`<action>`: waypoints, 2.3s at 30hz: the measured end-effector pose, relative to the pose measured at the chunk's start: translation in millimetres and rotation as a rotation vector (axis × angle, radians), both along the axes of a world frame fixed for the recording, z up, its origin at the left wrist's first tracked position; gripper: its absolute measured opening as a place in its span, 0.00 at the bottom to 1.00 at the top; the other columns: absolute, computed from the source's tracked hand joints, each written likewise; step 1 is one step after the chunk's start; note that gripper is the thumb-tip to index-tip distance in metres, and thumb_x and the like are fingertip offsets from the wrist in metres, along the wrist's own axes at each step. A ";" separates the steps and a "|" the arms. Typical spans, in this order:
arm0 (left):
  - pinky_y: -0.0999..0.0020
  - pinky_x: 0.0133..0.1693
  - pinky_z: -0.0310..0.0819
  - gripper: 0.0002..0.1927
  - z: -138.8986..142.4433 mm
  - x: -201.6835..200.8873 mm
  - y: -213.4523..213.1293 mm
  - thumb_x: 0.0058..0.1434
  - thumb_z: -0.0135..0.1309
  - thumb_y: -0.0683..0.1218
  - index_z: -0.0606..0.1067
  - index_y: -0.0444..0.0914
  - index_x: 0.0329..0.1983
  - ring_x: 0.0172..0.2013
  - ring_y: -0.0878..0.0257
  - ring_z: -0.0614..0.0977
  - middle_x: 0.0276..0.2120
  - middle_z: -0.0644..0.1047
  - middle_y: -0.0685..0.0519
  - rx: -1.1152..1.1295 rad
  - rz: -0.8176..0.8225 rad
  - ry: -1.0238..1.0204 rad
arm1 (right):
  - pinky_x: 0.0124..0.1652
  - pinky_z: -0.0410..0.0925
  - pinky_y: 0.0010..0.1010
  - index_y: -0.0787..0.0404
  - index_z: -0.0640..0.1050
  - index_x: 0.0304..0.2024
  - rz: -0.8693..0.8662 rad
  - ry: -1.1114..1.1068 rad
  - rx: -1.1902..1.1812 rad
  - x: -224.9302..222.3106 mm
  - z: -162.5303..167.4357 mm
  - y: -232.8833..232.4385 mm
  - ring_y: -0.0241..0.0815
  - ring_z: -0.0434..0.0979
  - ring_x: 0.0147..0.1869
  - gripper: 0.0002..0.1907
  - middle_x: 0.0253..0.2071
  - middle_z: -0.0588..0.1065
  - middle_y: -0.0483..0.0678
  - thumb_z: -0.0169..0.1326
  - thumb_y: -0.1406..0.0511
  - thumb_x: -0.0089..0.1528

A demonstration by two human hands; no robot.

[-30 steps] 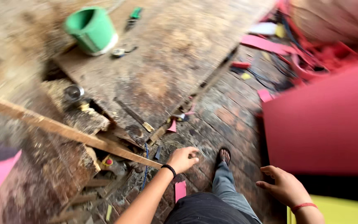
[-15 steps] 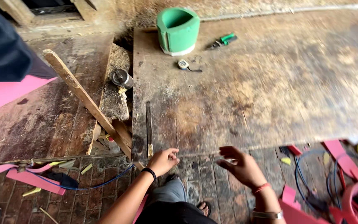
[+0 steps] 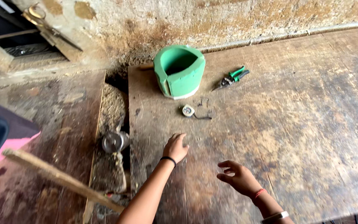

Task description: The person carries folded yellow foam sheets across a workshop and lays them on a work table. They measure a pink foam block with a tape measure, align a wooden straightedge on a yellow foam sheet, and saw the foam along the straightedge with a hand saw, then lift and stack the cut foam pieces.

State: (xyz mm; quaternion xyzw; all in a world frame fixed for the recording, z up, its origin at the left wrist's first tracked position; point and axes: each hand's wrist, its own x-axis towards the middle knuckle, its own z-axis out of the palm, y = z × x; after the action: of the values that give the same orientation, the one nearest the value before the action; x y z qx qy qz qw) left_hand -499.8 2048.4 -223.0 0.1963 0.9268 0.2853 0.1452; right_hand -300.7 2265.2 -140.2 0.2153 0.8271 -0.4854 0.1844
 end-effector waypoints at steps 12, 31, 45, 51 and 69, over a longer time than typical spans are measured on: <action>0.50 0.61 0.65 0.23 -25.8 -137.1 110.6 0.58 0.61 0.40 0.76 0.51 0.56 0.70 0.43 0.58 0.73 0.53 0.48 -0.295 -0.246 -0.016 | 0.60 0.70 0.42 0.49 0.66 0.69 -0.020 0.002 0.369 -256.8 -124.3 162.8 0.53 0.75 0.65 0.39 0.64 0.72 0.55 0.65 0.55 0.57; 0.46 0.69 0.59 0.29 80.6 -148.7 -18.2 0.47 0.73 0.54 0.77 0.38 0.49 0.75 0.45 0.53 0.57 0.75 0.48 -0.213 0.081 0.329 | 0.62 0.65 0.47 0.47 0.72 0.63 0.240 0.081 1.066 -290.7 -114.9 132.0 0.55 0.65 0.70 0.38 0.64 0.66 0.53 0.70 0.51 0.53; 0.52 0.67 0.62 0.22 59.8 -61.3 -79.5 0.39 0.75 0.45 0.81 0.41 0.37 0.73 0.47 0.58 0.46 0.80 0.50 -0.004 0.033 0.355 | 0.64 0.67 0.40 0.48 0.75 0.55 0.671 0.094 0.838 -252.7 -132.5 157.6 0.44 0.74 0.64 0.33 0.56 0.75 0.43 0.71 0.56 0.49; 0.48 0.68 0.57 0.23 64.4 -70.5 -34.3 0.39 0.75 0.44 0.78 0.40 0.39 0.74 0.46 0.53 0.52 0.77 0.47 -0.031 0.086 0.352 | 0.51 0.76 0.41 0.53 0.80 0.56 0.325 -0.044 0.402 -237.2 -79.1 188.7 0.51 0.82 0.51 0.30 0.51 0.80 0.54 0.71 0.62 0.50; 0.51 0.62 0.68 0.14 59.7 -63.1 -72.8 0.42 0.69 0.37 0.74 0.38 0.27 0.68 0.43 0.71 0.35 0.78 0.47 0.170 0.225 0.662 | 0.58 0.70 0.38 0.45 0.83 0.49 1.193 0.729 0.793 -357.6 68.3 -77.9 0.50 0.75 0.58 0.22 0.48 0.77 0.45 0.65 0.61 0.50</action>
State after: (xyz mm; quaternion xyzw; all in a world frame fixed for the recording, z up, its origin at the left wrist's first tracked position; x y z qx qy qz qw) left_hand -563.0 1975.6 -163.3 0.1862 0.9124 0.2965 -0.2119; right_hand -658.2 2187.3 -72.0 -0.3856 0.9217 -0.0149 0.0409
